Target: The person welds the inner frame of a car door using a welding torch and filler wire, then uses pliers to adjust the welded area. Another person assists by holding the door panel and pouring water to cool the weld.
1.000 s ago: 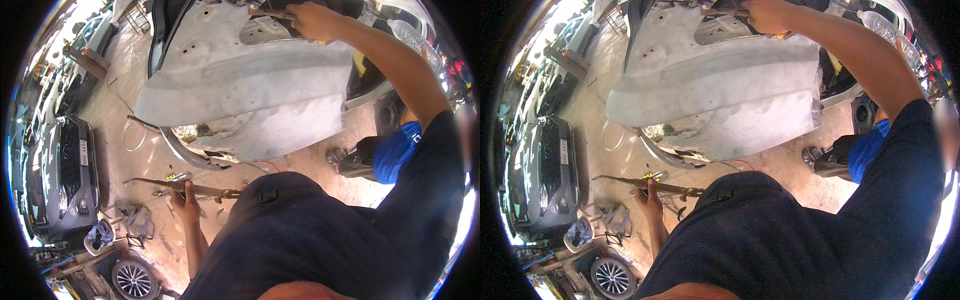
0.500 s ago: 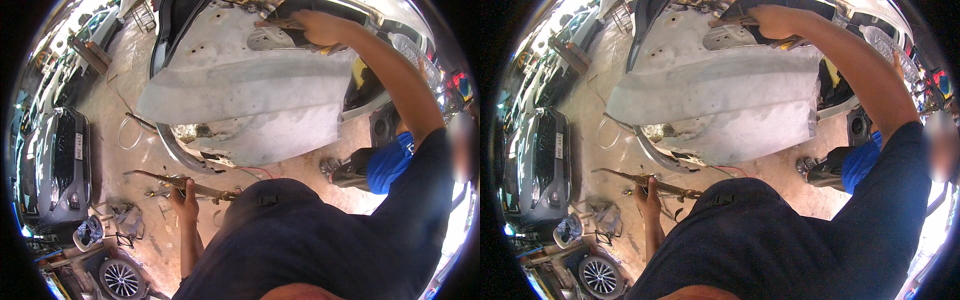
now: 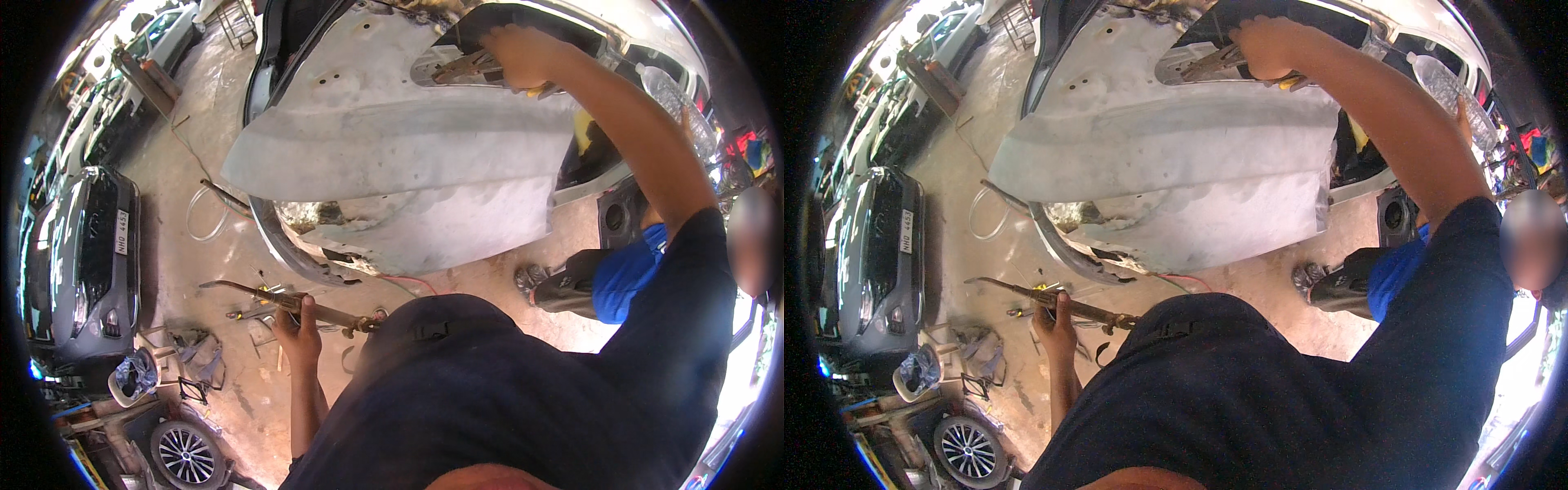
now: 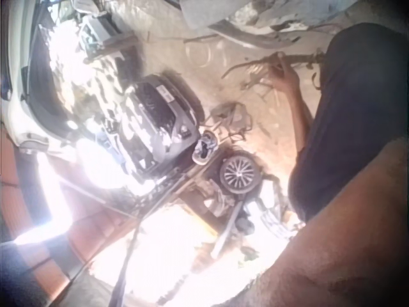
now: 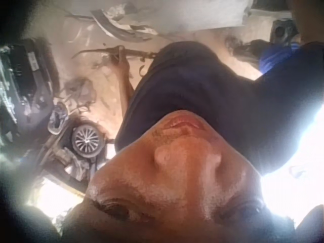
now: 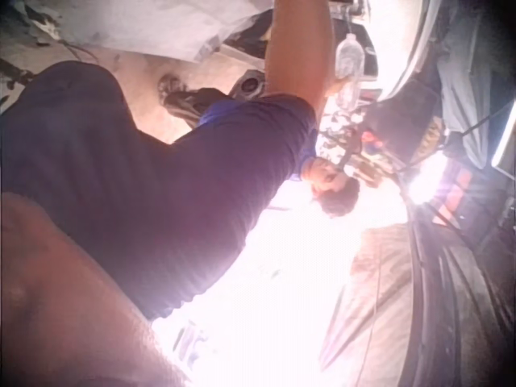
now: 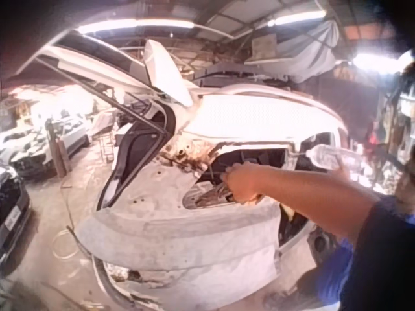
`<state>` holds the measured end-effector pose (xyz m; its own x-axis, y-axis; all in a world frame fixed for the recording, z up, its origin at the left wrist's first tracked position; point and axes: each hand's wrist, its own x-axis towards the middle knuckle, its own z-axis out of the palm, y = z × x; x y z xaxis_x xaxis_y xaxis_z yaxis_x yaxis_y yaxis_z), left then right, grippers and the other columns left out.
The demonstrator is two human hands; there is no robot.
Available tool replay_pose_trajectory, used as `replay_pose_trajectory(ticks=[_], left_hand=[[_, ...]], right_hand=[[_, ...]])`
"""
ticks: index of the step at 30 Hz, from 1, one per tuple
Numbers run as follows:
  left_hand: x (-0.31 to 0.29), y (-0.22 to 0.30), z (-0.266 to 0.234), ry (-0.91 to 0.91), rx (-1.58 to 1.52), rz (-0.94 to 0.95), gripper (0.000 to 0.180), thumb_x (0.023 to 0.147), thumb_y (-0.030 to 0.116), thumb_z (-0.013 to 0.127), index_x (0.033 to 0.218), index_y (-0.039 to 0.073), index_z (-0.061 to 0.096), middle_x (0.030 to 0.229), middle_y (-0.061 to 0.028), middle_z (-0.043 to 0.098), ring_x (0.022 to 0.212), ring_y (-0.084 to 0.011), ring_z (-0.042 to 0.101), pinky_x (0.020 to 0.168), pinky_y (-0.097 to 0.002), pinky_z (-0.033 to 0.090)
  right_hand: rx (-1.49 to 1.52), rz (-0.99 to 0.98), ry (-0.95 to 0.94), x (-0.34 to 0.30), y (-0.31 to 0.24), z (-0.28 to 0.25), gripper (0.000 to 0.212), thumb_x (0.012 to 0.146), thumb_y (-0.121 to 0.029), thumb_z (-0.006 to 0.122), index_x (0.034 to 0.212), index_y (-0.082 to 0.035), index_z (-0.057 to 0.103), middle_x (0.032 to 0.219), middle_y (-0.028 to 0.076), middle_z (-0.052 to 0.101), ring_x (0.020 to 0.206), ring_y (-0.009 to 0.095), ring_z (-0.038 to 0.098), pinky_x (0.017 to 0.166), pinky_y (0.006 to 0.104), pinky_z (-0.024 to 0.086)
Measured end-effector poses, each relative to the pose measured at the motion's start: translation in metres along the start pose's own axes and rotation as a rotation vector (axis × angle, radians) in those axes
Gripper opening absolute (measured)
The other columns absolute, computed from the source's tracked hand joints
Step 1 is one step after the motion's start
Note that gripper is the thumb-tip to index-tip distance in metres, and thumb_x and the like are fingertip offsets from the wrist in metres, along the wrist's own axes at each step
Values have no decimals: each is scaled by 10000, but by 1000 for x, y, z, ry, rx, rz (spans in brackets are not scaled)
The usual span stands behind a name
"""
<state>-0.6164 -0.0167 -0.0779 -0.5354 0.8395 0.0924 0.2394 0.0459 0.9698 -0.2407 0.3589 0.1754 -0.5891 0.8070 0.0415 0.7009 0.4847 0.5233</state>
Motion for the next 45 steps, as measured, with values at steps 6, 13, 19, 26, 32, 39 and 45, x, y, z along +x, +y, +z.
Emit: replay_pose_trajectory(ticks=[6,13,19,26,32,39,45], left_hand=[[3,0,5,-14,11,25,217,995,199,728,1008,-14,693,848,-18,655,785,-104,571,701,-280,465],[5,-2,4,-67,17,-42,216,986,207,728,1003,-5,691,847,-6,641,770,-102,550,689,-274,445],[7,-4,8,-7,-20,-14,226,999,213,710,1017,-12,691,892,-38,677,804,-123,595,727,-281,483],[23,13,16,-21,23,56,277,1024,255,680,1029,-21,658,885,-36,653,799,-133,599,730,-291,494],[38,19,21,44,-33,77,266,1050,240,648,1048,-25,635,925,-49,641,847,-131,598,771,-293,501],[32,51,55,-26,16,163,249,1046,208,641,1094,-36,645,963,-52,658,872,-130,600,802,-297,502],[8,87,95,-154,-89,221,168,1015,138,641,1098,-6,662,954,-10,655,863,-100,583,755,-268,491]], right_hand=[[119,127,-53,35,2,11,485,843,-385,729,1217,-76,715,1151,200,729,1116,384,693,934,518,563],[535,89,-95,61,-11,41,664,833,-548,762,1324,-110,678,1283,206,681,1225,399,633,1023,505,513],[356,241,385,16,-34,24,551,910,-431,714,1318,-64,662,1317,229,636,1243,414,593,1011,512,520],[947,-87,476,-165,-177,59,433,952,-274,658,1328,-66,609,1225,189,659,1167,384,631,994,502,530],[1126,105,-135,-289,-219,187,422,956,-257,646,1336,-78,613,1217,192,669,1144,386,642,980,490,520],[1171,495,-208,-373,-209,234,414,937,-249,659,1298,-47,629,1194,191,682,1125,384,647,966,492,519],[1375,371,-309,-365,-220,257,531,909,-301,711,1361,-48,595,1216,184,689,1113,366,662,980,458,517]])
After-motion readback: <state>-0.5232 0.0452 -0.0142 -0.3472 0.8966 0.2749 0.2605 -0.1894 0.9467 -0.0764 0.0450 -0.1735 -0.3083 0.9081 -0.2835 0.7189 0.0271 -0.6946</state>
